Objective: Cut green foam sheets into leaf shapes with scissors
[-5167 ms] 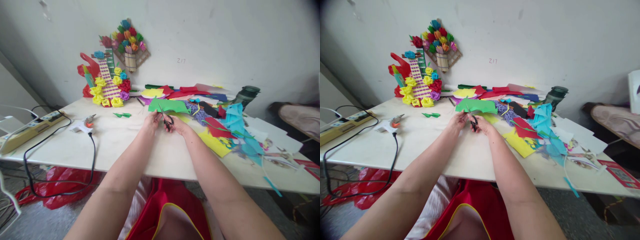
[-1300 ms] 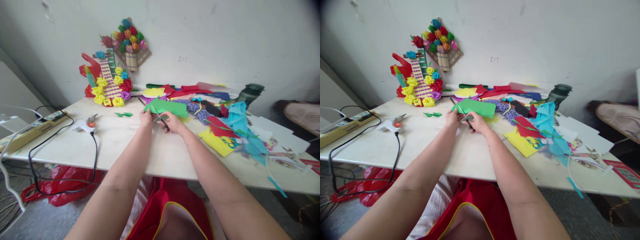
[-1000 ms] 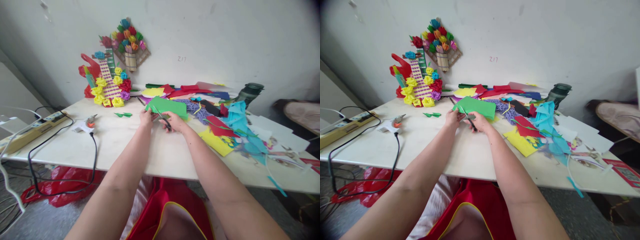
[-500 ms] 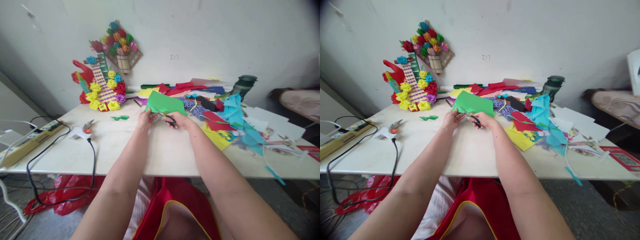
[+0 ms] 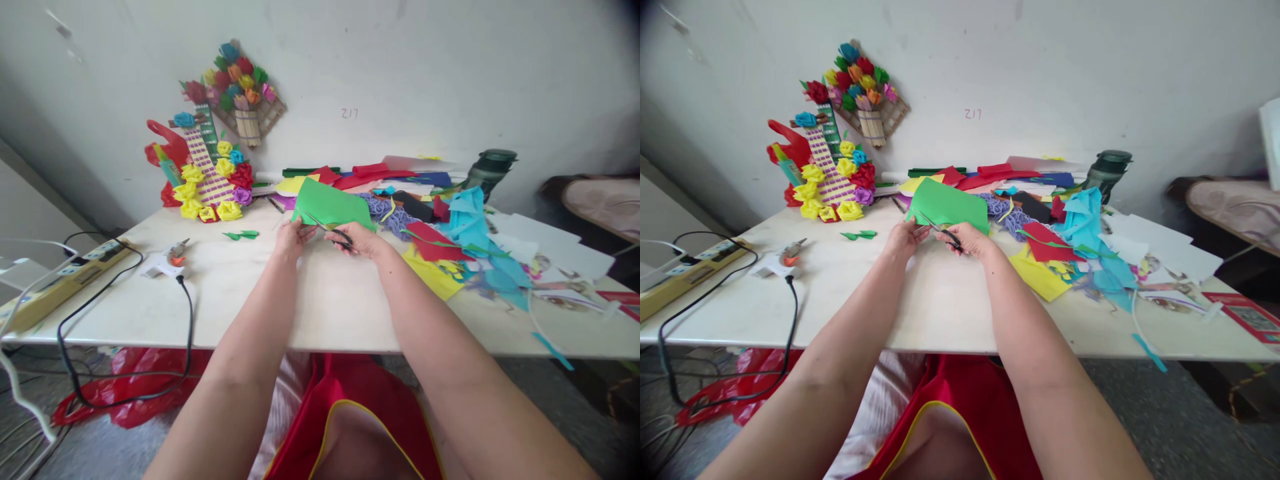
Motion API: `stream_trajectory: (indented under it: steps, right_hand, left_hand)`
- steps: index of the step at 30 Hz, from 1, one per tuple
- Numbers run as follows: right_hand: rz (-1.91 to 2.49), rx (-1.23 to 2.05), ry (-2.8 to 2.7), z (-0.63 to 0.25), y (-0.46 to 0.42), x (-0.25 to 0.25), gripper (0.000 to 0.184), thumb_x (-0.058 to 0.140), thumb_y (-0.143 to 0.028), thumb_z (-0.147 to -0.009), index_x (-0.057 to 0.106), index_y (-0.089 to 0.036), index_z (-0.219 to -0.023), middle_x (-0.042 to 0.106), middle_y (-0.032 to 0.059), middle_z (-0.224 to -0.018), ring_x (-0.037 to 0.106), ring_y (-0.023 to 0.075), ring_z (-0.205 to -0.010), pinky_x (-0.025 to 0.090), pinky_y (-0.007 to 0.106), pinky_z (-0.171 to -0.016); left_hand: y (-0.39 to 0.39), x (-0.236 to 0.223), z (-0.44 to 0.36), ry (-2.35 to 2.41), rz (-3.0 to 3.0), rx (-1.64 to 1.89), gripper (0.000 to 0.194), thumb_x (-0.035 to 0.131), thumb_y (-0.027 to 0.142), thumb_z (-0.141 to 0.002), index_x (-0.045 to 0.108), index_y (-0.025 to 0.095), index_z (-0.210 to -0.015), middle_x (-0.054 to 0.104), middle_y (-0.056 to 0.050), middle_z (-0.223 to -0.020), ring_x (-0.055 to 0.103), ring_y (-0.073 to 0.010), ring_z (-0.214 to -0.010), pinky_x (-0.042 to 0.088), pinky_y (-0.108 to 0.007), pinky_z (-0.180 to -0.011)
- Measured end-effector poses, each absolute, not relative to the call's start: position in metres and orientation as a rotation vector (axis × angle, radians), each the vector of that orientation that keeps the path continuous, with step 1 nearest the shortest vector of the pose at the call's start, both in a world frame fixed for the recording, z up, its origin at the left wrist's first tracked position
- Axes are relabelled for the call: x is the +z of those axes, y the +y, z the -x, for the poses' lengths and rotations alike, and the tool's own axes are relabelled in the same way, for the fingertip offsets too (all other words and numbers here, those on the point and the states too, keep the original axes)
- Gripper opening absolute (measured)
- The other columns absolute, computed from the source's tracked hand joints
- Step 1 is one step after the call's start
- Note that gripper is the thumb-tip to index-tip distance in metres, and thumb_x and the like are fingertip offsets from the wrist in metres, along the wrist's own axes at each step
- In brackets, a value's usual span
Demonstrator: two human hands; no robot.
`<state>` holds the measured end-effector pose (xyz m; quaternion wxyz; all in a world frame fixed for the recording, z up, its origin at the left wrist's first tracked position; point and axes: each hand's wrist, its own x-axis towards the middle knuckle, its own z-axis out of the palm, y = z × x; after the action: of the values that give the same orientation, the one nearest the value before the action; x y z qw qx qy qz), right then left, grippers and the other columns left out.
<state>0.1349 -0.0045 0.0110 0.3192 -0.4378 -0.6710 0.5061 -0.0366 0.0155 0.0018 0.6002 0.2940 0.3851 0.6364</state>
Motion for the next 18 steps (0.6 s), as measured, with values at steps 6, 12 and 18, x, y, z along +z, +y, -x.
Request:
stream_trajectory:
  steps: [6,12,18]
  right_hand:
    - [1.115,1.338,-1.773,-0.136,-0.004,0.01,0.021,0.063,-0.031,-0.079,0.061,-0.01,-0.077,0.051,-0.0042,-0.047,0.037,0.0029,-0.031,0.02,0.018,-0.029]
    - [1.121,1.458,-1.691,-0.134,-0.012,0.019,0.021,0.06,-0.03,-0.082,0.062,-0.009,-0.084,0.052,-0.0042,-0.046,0.039,0.0037,-0.03,0.019,0.017,-0.027]
    - [1.09,1.531,-1.668,-0.132,-0.016,0.025,0.023,0.058,-0.032,-0.084,0.061,-0.009,-0.084,0.055,-0.0019,-0.047,0.046,0.0056,-0.031,0.023,0.015,-0.025]
  left_hand:
    - [0.015,0.003,0.039,0.896,-0.698,1.434,0.005,0.048,0.017,-0.083,0.052,0.015,-0.08,0.063,-0.003,-0.064,0.066,-0.0151,-0.059,0.052,-0.025,-0.06]
    - [0.016,0.002,0.041,0.915,-0.795,1.453,0.011,0.05,0.024,-0.085,0.053,0.014,-0.081,0.064,-0.004,-0.065,0.065,-0.0144,-0.059,0.053,-0.028,-0.066]
    - [0.018,0.0,0.045,0.912,-0.873,1.502,0.012,0.056,0.026,-0.08,0.053,0.015,-0.079,0.064,-0.003,-0.062,0.064,-0.0142,-0.058,0.052,-0.028,-0.066]
